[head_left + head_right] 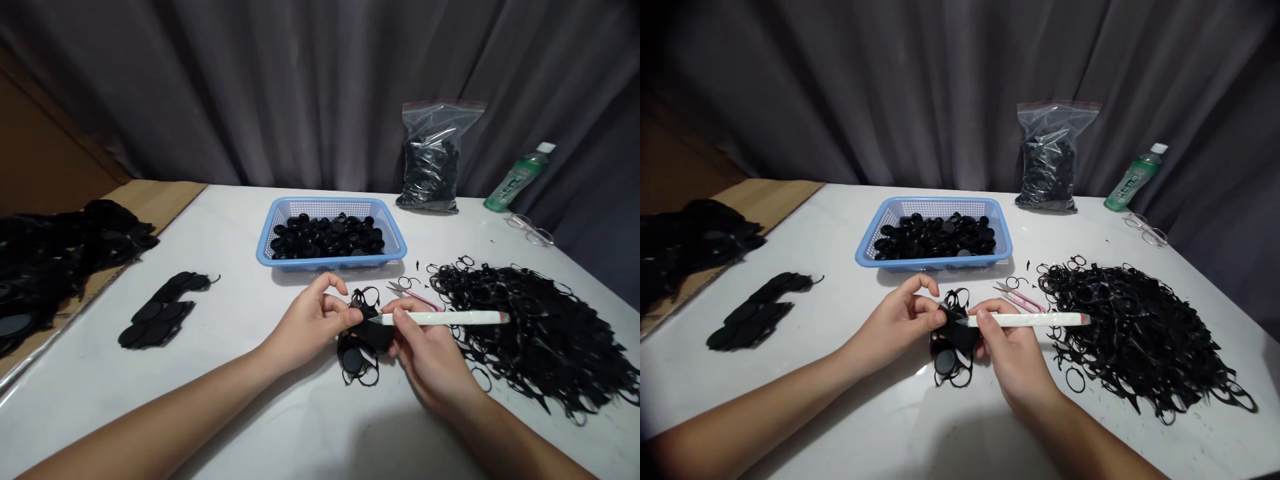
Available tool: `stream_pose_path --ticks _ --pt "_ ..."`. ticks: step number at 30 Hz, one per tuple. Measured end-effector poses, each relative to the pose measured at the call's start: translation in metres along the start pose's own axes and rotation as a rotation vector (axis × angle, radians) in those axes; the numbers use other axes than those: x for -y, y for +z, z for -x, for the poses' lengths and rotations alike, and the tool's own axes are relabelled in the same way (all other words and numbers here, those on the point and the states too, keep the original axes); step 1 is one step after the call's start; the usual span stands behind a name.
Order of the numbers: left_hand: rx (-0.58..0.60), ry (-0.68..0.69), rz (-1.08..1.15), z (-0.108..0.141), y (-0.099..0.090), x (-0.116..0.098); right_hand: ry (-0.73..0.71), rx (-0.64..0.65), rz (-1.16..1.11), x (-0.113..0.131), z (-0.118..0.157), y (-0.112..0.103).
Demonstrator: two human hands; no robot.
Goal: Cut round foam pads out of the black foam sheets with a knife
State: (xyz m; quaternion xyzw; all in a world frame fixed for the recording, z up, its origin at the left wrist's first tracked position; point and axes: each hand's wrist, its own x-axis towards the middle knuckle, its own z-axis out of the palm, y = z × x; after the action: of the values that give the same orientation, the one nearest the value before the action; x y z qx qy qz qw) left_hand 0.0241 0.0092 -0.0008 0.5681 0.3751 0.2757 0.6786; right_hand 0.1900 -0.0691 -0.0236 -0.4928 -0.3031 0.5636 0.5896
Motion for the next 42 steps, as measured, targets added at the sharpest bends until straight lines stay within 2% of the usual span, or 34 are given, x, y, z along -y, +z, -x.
stream_pose_path --ticks 6,12,17,20,23,25,31,32,34,37,39,40,42 --pt "0.002 0.003 0.003 0.002 0.001 -0.002 -0.048 0.002 0.115 0.002 0.001 0.0" --pt "-0.003 -0.014 -0.09 0.009 0.006 -0.008 -0.286 -0.023 0.509 0.009 0.006 0.0" --pt "0.099 -0.012 -0.029 0.013 0.007 -0.009 -0.348 0.062 0.688 0.004 0.009 -0.004" --pt "0.211 0.039 0.076 0.012 0.004 -0.008 -0.308 0.026 0.7 0.002 0.009 -0.006" --pt "0.3 0.111 -0.029 0.01 0.0 -0.007 -0.311 -0.034 0.673 0.005 0.006 -0.005" --pt "0.324 0.107 -0.085 0.009 -0.001 -0.007 -0.325 -0.061 0.648 0.006 0.004 -0.005" --pt "0.447 0.023 0.347 0.009 0.001 -0.01 -0.327 -0.109 0.578 0.007 -0.007 -0.009" --pt "0.435 0.006 0.324 0.008 0.0 -0.011 -0.317 -0.119 0.565 0.008 -0.008 -0.01" --pt "0.326 -0.008 0.141 0.004 -0.004 -0.014 -0.302 -0.145 0.545 0.009 -0.008 -0.01" --pt "0.031 -0.025 -0.103 -0.002 -0.013 -0.017 -0.295 -0.172 0.545 0.01 -0.007 -0.009" --pt "-0.117 -0.013 -0.083 -0.005 -0.018 -0.019 -0.28 -0.162 0.552 0.01 -0.005 -0.008" --pt "-0.144 -0.007 -0.042 -0.006 -0.019 -0.02 -0.269 -0.153 0.554 0.009 -0.004 -0.008" --pt "-0.124 -0.006 0.067 -0.006 -0.021 -0.021 -0.245 -0.135 0.55 0.008 -0.004 -0.007"
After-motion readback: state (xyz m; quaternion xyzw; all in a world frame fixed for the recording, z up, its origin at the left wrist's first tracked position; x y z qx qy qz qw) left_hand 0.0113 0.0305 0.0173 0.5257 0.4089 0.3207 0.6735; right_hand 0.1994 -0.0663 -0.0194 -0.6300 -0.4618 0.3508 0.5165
